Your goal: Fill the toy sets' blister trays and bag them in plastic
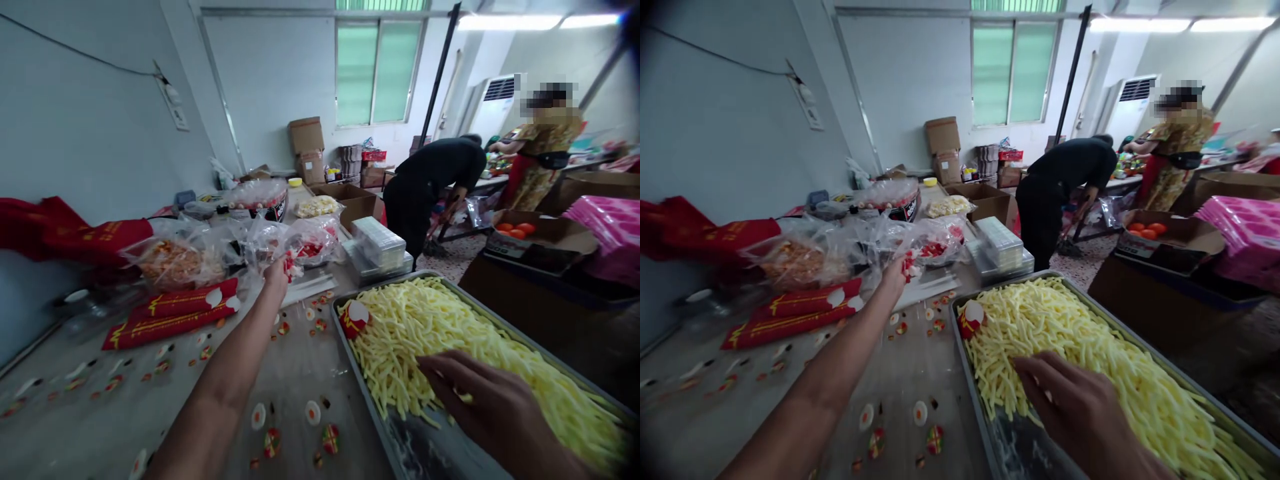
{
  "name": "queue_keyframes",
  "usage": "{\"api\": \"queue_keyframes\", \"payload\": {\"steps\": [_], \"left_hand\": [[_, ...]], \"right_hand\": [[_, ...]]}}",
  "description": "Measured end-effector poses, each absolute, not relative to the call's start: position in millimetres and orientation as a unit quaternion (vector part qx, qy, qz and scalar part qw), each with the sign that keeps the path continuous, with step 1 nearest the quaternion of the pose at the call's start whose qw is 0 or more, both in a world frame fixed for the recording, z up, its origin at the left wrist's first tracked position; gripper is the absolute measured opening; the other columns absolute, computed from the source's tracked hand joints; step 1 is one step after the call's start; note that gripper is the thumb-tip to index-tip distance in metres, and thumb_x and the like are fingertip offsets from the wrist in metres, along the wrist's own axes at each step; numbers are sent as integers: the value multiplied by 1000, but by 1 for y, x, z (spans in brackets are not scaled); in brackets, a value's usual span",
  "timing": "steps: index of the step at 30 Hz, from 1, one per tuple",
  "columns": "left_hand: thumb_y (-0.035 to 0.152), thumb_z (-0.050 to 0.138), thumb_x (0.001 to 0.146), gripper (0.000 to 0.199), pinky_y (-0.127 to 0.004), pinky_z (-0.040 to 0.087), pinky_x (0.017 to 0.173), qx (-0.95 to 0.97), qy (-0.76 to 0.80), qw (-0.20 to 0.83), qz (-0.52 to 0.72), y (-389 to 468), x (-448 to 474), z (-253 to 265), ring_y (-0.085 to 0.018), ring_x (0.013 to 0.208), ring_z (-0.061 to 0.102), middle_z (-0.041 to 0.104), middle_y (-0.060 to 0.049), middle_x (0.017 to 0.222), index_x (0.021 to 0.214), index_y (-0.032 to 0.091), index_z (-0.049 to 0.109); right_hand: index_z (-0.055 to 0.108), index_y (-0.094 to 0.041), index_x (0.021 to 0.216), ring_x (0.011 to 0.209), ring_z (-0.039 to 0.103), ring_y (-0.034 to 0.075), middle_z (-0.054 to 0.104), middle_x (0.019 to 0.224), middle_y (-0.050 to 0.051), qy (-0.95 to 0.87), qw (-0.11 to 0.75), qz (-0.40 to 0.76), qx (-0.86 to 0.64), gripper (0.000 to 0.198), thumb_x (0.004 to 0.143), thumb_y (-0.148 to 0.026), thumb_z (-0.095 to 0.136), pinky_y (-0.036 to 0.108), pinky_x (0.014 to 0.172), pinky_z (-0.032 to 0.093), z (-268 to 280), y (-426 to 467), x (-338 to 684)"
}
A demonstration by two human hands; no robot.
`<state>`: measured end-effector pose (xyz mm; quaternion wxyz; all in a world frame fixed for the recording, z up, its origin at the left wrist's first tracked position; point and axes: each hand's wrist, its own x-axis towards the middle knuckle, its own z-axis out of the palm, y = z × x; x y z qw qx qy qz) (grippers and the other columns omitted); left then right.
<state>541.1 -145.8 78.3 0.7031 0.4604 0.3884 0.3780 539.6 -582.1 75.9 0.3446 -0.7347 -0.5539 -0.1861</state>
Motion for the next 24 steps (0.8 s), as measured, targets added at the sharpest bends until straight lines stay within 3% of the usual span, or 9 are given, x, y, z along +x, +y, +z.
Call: {"api": "queue_keyframes", "payload": {"steps": [2, 4, 8, 10, 15, 21, 24], "left_hand": [[32, 65, 96, 25, -28, 58, 68, 440, 400, 715, 368, -156, 517, 75, -13, 78, 65, 68, -5, 101, 113, 13, 64], [24, 66, 93, 13, -21, 52, 56, 421, 404, 731, 353, -171, 490, 72, -8, 60, 58, 67, -1, 83, 99, 12, 66], [21, 72, 78, 10, -20, 44, 42, 387, 407, 770, 303, -216, 428, 61, -8, 42, 52, 63, 1, 60, 75, 14, 65], [21, 75, 72, 11, -21, 44, 41, 373, 404, 786, 283, -246, 394, 53, -9, 40, 54, 64, 0, 58, 73, 15, 66], [20, 75, 66, 13, -20, 47, 42, 336, 416, 804, 259, -320, 314, 35, -8, 38, 51, 61, 4, 52, 67, 18, 63], [20, 82, 57, 19, -21, 45, 38, 327, 401, 828, 216, -355, 260, 24, -10, 41, 53, 59, 4, 53, 70, 20, 69], [20, 84, 56, 20, -21, 44, 37, 329, 400, 831, 201, -347, 253, 23, -9, 39, 49, 54, 4, 50, 74, 20, 73]], "right_hand": [[76, -24, 102, 61, 67, 13, 73, 81, 3, -519, 413, -95, -742, 15, 97, -29, 62, 22, 55, 53, 86, -554, 539], [75, -21, 108, 57, 64, 14, 70, 73, 2, -472, 490, 7, -733, 23, 96, -37, 63, 23, 52, 53, 91, -523, 542], [57, -21, 143, 72, 67, 15, 71, 100, 6, -479, 590, 130, -637, 58, 91, -43, 68, 27, 62, 57, 89, -459, 536], [56, -24, 146, 85, 68, 17, 69, 111, 8, -530, 585, 137, -599, 62, 88, -41, 72, 29, 71, 58, 86, -435, 520], [78, -20, 102, 84, 69, 16, 72, 93, 6, -661, 502, 99, -548, 17, 95, -33, 69, 27, 79, 54, 70, -430, 454], [75, -19, 103, 83, 71, 16, 75, 95, 8, -750, 390, 22, -534, 17, 100, -21, 58, 25, 75, 53, 44, -494, 405], [73, -20, 95, 73, 68, 14, 74, 87, 5, -717, 391, 7, -577, 14, 95, -17, 60, 23, 67, 50, 41, -515, 414]]}}
